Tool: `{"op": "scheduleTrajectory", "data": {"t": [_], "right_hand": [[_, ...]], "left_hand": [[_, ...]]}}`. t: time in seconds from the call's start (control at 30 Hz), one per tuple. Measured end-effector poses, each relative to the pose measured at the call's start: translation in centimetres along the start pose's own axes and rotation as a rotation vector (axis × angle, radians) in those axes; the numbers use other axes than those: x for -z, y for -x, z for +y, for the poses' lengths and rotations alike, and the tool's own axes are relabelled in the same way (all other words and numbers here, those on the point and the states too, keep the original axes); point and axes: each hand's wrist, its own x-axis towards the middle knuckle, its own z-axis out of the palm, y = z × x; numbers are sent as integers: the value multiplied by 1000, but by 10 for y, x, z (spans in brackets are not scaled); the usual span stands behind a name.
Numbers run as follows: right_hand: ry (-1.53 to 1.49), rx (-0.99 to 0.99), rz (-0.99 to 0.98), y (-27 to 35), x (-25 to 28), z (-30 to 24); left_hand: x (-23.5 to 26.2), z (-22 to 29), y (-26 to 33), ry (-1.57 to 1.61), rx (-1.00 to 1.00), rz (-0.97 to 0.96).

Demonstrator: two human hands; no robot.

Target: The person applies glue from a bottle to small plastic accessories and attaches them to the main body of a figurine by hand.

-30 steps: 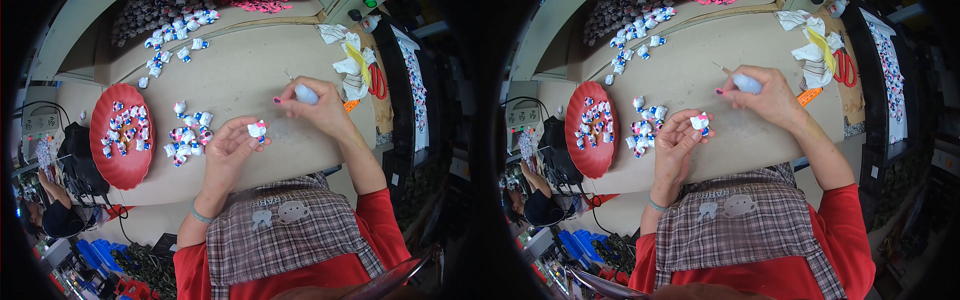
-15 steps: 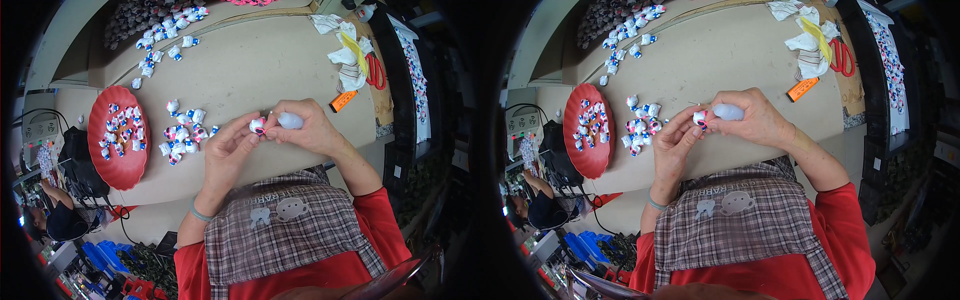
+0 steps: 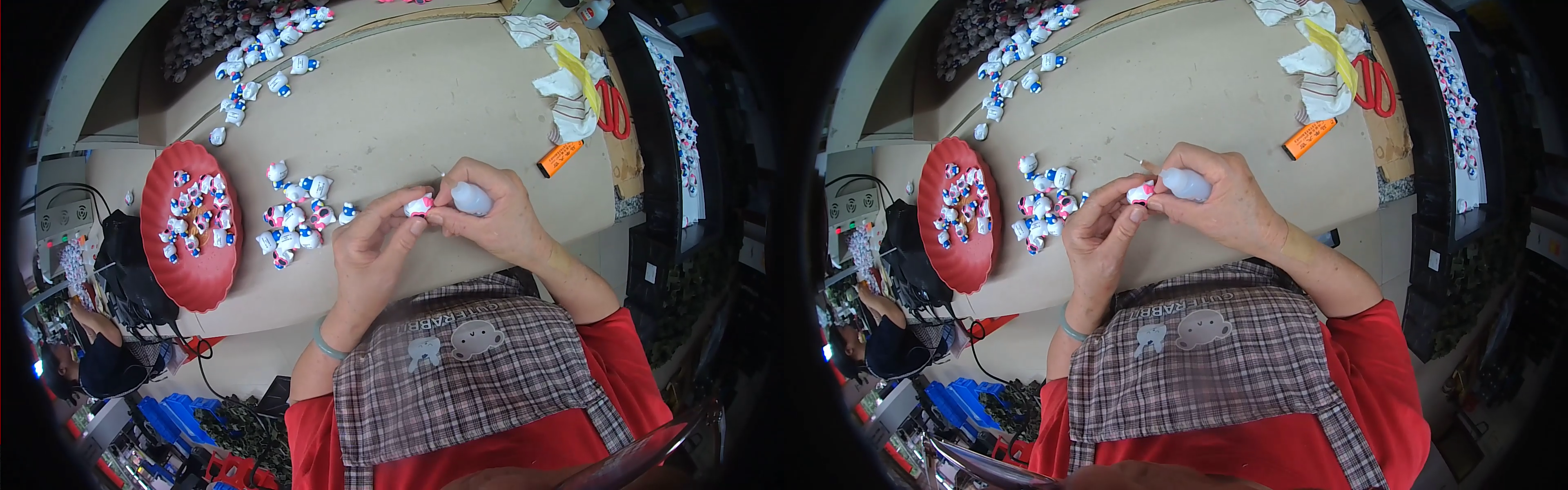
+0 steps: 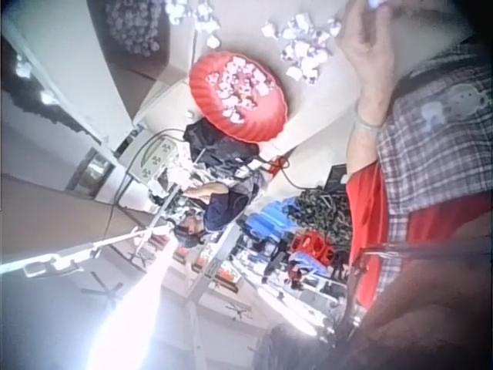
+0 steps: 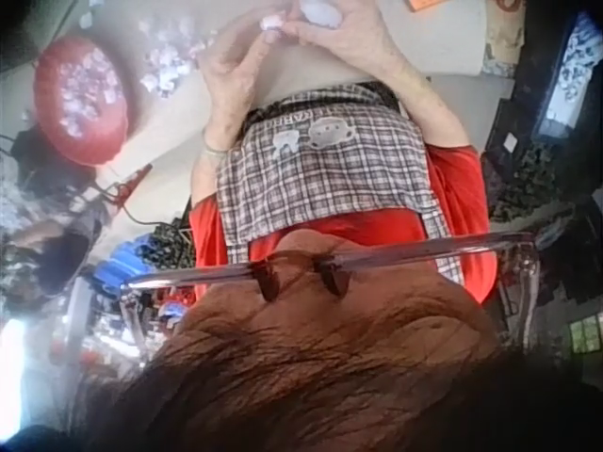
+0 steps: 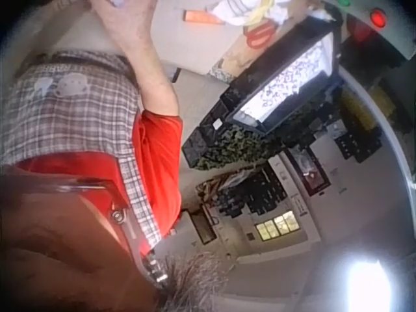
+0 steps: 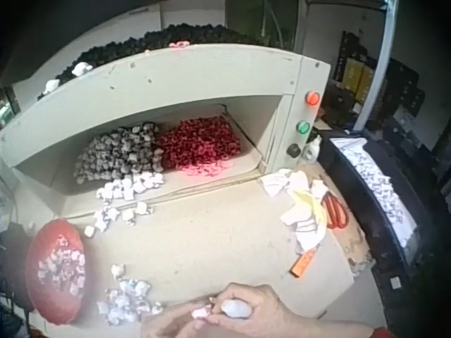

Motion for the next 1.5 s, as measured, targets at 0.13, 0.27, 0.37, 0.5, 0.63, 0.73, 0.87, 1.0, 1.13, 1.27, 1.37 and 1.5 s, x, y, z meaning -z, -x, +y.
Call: {"op": "scheduleTrajectory", "data": {"t": [0.13, 0.27, 0.37, 0.5, 0.63, 0.73, 0.87, 1.0, 1.13, 1.27, 1.37, 1.5], "right_hand": [[93, 148, 106, 0, -3, 9], [193, 201, 203, 0, -9, 11], [238, 216, 237, 2, -15, 10], [110, 223, 214, 0, -19, 7], [37, 180, 124, -2, -14, 4], [-121, 99, 103, -3, -13, 0], [-100, 99, 84, -7, -10, 0], [-101, 102, 52, -9, -13, -2], [-60, 112, 52, -8, -13, -7], [-12, 108, 75, -6, -2, 0], [-44, 92, 80, -8, 2, 7], [-11, 90, 85, -7, 7, 4]], "left_hand": [[-2, -5, 1, 57, -11, 37], [-4, -7, 1, 63, -28, 65], [-5, -5, 2, 72, -25, 89], [2, -10, 1, 241, 58, 37], [10, -3, 5, 361, 166, 74], [28, -3, 6, 535, 122, 80], [33, -1, 2, 509, 92, 99], [32, 2, 3, 511, 96, 112], [35, 7, 5, 391, 28, 150], [64, 30, 10, -19, -98, 367], [105, 44, 11, -352, -328, 613], [127, 64, 16, -269, -259, 655]]}}
